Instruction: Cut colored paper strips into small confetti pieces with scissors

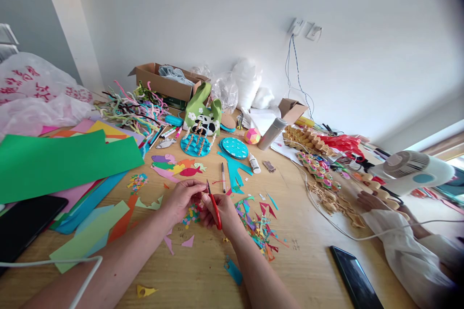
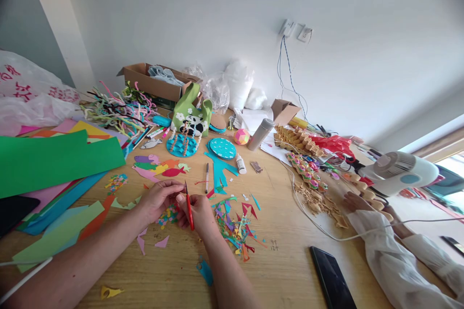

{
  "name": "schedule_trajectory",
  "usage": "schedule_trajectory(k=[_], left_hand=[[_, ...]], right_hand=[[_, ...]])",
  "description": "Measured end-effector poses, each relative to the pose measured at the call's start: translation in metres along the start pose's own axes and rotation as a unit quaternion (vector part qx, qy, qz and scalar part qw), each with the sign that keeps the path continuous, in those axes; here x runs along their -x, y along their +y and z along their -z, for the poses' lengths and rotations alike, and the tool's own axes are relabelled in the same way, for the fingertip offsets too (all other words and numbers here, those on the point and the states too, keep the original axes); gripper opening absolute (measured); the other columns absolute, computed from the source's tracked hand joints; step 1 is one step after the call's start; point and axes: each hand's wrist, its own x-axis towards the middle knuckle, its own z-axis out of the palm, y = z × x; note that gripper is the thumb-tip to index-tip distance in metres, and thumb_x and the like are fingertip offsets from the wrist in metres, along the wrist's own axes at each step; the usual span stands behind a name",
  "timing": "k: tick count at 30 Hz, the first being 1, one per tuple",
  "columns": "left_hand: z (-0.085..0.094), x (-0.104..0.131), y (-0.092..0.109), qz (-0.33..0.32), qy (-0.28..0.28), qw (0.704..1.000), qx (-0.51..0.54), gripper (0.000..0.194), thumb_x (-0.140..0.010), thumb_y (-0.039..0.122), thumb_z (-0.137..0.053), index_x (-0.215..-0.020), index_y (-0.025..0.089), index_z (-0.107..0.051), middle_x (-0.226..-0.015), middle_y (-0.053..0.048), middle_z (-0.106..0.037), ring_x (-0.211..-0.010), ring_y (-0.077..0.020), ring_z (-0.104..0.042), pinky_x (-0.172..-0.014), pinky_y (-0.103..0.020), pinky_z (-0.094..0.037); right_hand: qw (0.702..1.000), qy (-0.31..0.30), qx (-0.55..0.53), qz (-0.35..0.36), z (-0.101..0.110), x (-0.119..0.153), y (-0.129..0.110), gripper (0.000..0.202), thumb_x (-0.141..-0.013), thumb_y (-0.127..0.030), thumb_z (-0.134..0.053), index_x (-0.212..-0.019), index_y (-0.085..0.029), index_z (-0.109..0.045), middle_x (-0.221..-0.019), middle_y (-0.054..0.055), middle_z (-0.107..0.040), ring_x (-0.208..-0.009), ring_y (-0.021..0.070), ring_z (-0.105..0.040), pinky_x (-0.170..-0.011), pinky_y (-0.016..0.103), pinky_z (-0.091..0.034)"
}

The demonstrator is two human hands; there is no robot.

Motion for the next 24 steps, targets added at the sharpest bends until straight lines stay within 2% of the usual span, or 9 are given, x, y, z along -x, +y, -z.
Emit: schedule_trajectory(k=[5, 24], left_hand=[[0.0017, -0.0011, -0.0015, 0.0, -0.006, 1.0, 0.003, 0.011, -0.057, 0.021, -0.074, -0.063, 0.014, -0.069, -0.057, -0.001, -0.064, -0.05, -0.0106, -0.055, -0.052, -0.023, -0.04], [0.0028, -0.0012, -0.0023, -0.001, -0.009, 1.0, -0.004, 0.014, -0.056, 0.023, -0.075, -0.063, 0.014, -0.067, -0.057, 0.0, -0.063, -0.049, -0.0102, -0.053, -0.05, -0.023, -0.039]], right_hand=[[1.0, -0.002, -0.009, 0.005, -0.0002, -0.0007, 0.001, 0.053, -0.065, -0.066, -0.063, -0.067, -0.013, -0.054, -0.048, 0.001, -0.059, -0.035, 0.0121, -0.053, -0.034, 0.021, -0.041], [1.0, -0.003, -0.008, 0.002, -0.0006, -0.0016, 0.004, 0.057, -0.065, -0.069, -0.06, -0.07, -0.012, -0.058, -0.05, 0.002, -0.059, -0.034, 0.0112, -0.05, -0.035, 0.022, -0.042]])
